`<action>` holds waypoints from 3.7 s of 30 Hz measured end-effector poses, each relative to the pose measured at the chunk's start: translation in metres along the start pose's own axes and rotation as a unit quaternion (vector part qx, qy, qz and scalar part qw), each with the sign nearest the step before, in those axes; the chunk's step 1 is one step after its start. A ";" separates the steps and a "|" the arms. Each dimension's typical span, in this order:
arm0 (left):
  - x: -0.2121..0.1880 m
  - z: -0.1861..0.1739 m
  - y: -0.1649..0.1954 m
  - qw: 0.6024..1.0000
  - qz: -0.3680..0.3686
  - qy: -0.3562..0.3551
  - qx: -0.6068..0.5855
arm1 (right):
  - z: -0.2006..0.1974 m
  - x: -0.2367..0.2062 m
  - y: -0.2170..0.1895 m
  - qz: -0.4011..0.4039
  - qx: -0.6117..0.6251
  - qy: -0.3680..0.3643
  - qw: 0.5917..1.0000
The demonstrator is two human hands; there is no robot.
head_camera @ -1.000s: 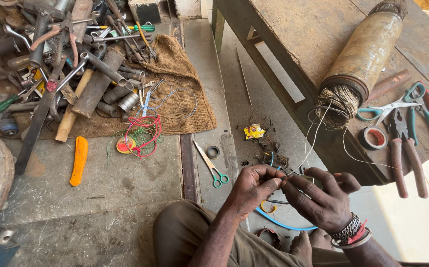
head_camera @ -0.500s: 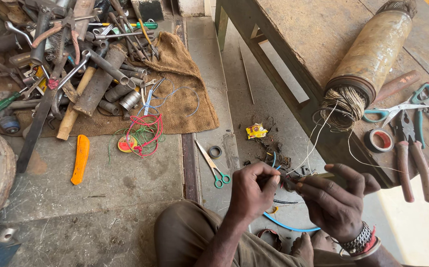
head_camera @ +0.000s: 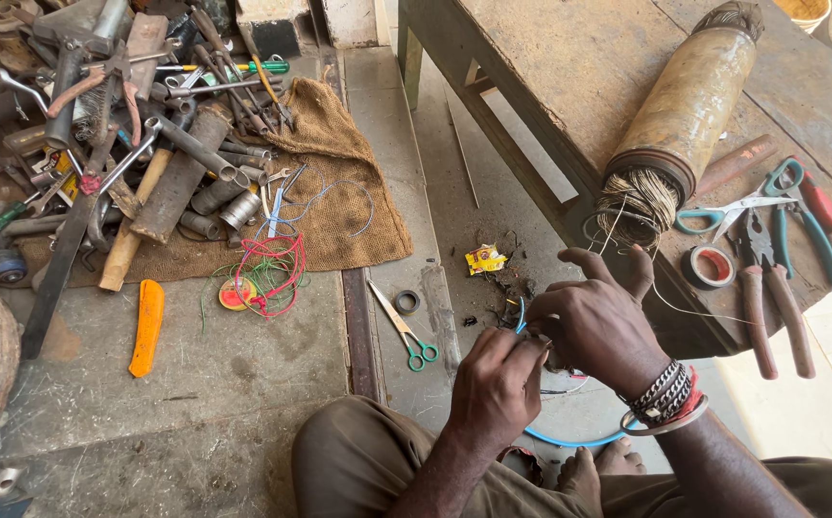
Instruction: The person sits on the floor and repairs electrical wires by stripping insulation, twisting exposed strands, and wrapping the connection with electrical tape. They handle a blue wire and a black wire, using a knife and tape to complete the repair.
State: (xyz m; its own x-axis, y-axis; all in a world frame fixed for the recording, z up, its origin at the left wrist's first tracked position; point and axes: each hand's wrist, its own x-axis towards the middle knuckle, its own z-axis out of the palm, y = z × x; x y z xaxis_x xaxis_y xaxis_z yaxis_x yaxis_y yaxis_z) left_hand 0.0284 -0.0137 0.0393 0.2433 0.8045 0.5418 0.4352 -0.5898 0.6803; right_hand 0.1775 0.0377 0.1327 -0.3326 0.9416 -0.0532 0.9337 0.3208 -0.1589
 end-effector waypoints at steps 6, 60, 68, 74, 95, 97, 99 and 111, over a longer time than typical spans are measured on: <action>0.005 -0.002 -0.017 0.973 -0.173 -0.039 -0.151 | 0.005 -0.020 0.015 -0.163 0.085 0.127 0.975; -0.003 0.004 -0.035 0.787 -0.304 -0.091 -0.530 | 0.038 -0.054 0.031 -0.222 0.003 0.308 0.925; 0.005 -0.001 -0.026 0.851 -0.302 -0.055 -0.427 | 0.064 -0.068 0.039 -0.219 -0.050 0.363 0.904; 0.006 0.000 -0.015 0.959 -0.192 0.060 -0.201 | 0.052 -0.069 0.026 -0.135 -0.003 0.323 0.937; -0.005 0.016 -0.021 0.935 -0.234 -0.007 -0.268 | 0.014 -0.031 0.003 0.015 0.083 0.284 0.955; -0.006 0.015 -0.027 0.870 -0.290 -0.042 -0.397 | 0.019 -0.049 0.014 0.098 0.135 0.227 0.959; -0.007 0.014 -0.030 0.798 -0.318 -0.078 -0.505 | 0.028 -0.058 0.024 0.125 0.313 0.115 0.934; -0.002 0.018 -0.023 0.878 -0.266 -0.071 -0.390 | 0.050 -0.060 0.018 0.106 0.331 0.123 0.930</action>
State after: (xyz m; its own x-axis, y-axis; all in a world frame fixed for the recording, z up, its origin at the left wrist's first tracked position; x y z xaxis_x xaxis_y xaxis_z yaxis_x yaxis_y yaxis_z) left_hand 0.0331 -0.0001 0.0138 0.3151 0.9490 0.0143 -0.1930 0.0493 0.9800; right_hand 0.2074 -0.0186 0.0836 -0.0349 0.9975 0.0620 0.6616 0.0696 -0.7466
